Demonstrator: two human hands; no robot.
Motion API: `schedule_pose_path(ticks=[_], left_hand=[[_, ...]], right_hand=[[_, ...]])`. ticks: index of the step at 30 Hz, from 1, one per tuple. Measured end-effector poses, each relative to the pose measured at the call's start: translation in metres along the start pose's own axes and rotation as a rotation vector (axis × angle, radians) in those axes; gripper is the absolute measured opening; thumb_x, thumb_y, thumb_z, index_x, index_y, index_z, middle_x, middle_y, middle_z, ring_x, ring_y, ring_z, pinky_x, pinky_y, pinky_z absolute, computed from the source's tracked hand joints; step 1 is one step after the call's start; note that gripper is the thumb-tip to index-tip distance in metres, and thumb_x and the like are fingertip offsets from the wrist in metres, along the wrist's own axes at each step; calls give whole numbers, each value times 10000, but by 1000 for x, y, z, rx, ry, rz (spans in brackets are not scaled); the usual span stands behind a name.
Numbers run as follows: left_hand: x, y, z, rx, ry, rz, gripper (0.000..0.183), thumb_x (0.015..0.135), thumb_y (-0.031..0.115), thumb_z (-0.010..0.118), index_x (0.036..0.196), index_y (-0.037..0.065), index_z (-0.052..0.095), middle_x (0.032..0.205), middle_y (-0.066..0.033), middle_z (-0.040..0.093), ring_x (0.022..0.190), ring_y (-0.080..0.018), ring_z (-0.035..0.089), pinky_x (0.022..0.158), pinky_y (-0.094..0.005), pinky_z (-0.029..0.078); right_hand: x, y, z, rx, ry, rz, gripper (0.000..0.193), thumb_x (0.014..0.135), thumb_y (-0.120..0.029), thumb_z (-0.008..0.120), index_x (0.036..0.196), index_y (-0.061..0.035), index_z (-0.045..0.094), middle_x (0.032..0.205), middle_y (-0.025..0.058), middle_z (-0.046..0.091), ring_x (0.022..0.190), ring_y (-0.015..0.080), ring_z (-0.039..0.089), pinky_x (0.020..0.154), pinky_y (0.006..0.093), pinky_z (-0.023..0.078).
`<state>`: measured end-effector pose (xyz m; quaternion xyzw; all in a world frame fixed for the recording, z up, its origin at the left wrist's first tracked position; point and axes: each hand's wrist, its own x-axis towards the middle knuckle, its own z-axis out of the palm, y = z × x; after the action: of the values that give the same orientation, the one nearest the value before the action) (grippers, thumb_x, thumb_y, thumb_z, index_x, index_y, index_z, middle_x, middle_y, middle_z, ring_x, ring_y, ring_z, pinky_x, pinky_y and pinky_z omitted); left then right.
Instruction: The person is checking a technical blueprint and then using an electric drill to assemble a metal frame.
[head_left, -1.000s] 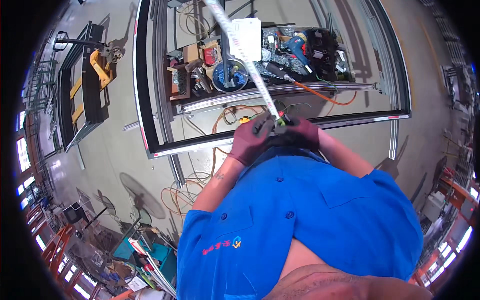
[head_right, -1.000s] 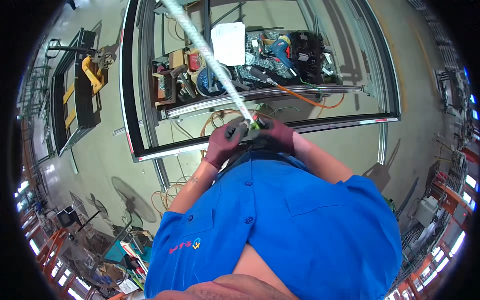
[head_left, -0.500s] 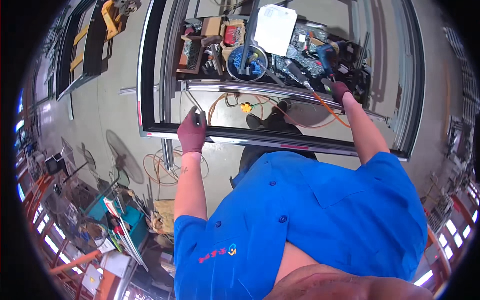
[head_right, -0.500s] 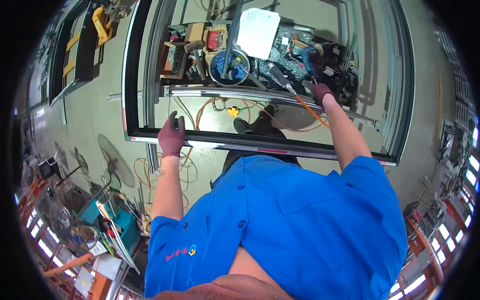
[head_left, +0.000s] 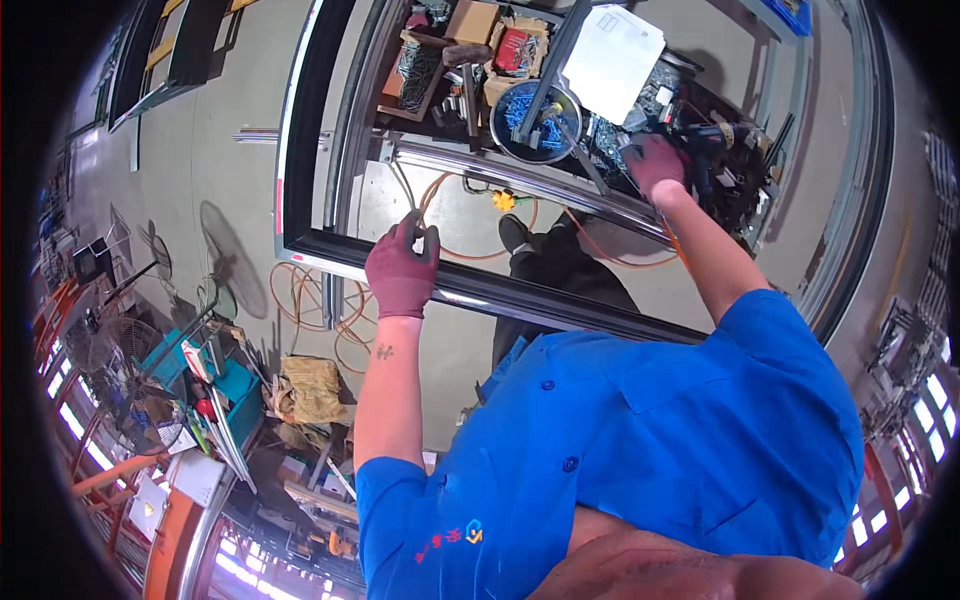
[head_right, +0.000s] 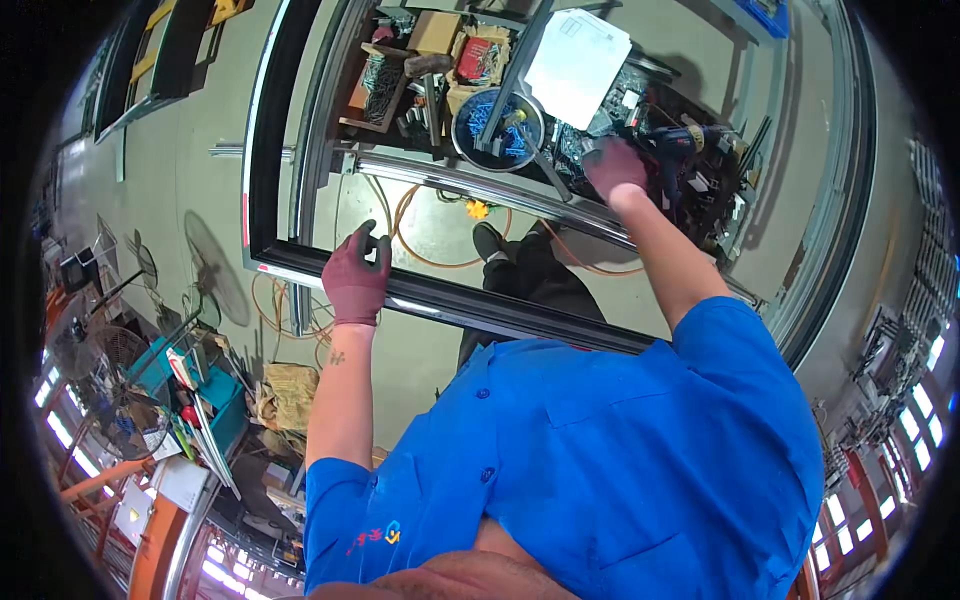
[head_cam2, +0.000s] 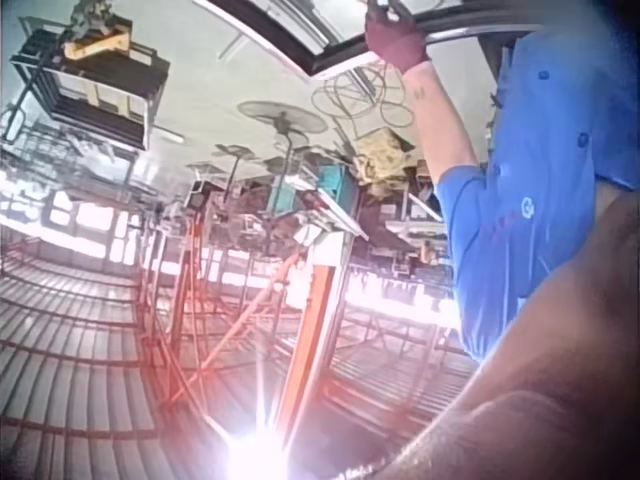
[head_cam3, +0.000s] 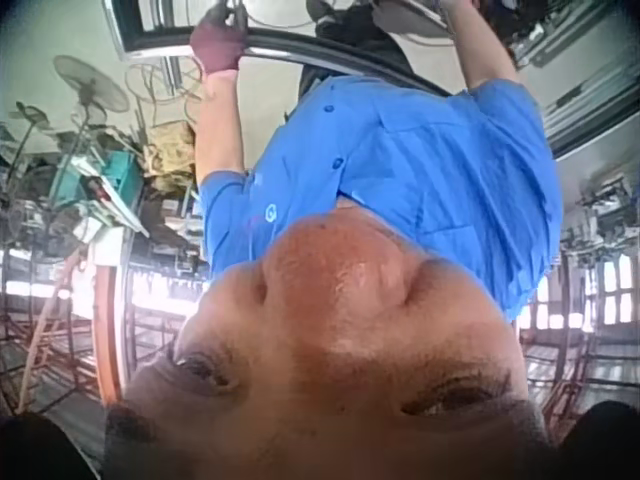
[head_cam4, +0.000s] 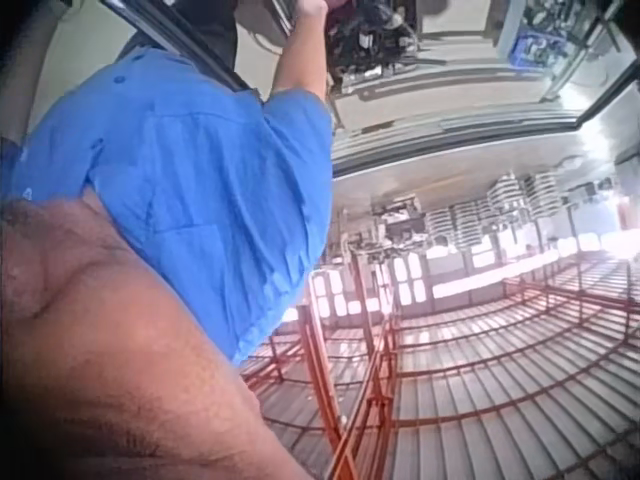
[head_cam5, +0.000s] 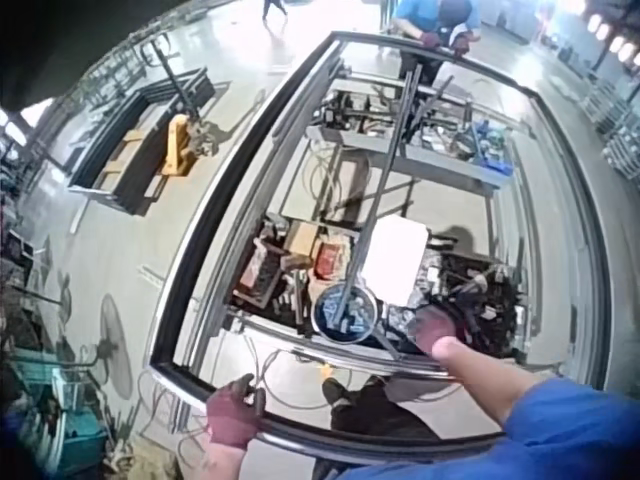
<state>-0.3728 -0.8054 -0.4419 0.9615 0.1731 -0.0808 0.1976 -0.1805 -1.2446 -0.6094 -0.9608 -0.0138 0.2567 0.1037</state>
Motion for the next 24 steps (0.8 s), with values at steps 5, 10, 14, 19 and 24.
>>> schedule_pose_path(ticks=[5, 10, 14, 19, 24], left_hand=[[5, 3, 1, 17, -24, 37, 336, 981, 296, 768, 1283, 147, 776, 996, -90, 799, 902, -271, 765, 813, -420, 584], [1, -3, 7, 32, -57, -4, 376, 970, 312, 778, 1301, 134, 759, 982, -59, 783, 921, -285, 756, 838, -425, 576], [6, -4, 11, 20, -45, 36, 369, 959, 297, 786, 1287, 133, 756, 968, -73, 775, 903, -290, 751, 826, -430, 572], [12, -7, 9, 8, -73, 36, 346, 957, 300, 790, 1252, 124, 745, 957, -75, 767, 910, -295, 750, 821, -435, 573], [-5, -15, -3, -39, 15, 17, 386, 906, 255, 837, 1260, 115, 772, 982, -114, 803, 897, -337, 770, 826, -455, 600]], right_hand=[[41, -123, 35, -22, -211, 5, 798, 952, -652, 711, 1502, -83, 612, 1456, 167, 692, 1319, 378, 694, 1089, 505, 561], [79, -174, 73, -59, -451, 149, 765, 949, -686, 707, 1454, -112, 679, 1478, 173, 701, 1345, 343, 694, 1077, 459, 571], [101, -169, 96, -21, -438, 178, 869, 907, -708, 752, 1496, -78, 641, 1423, 178, 735, 1321, 312, 715, 1053, 472, 585], [87, -170, 98, -127, -219, 160, 1001, 878, -721, 777, 1624, -127, 473, 1491, 175, 663, 1373, 355, 666, 1065, 488, 578], [83, -199, 74, -105, -346, 208, 920, 866, -653, 816, 1556, -115, 533, 1618, 186, 553, 1484, 353, 566, 1163, 505, 522]])
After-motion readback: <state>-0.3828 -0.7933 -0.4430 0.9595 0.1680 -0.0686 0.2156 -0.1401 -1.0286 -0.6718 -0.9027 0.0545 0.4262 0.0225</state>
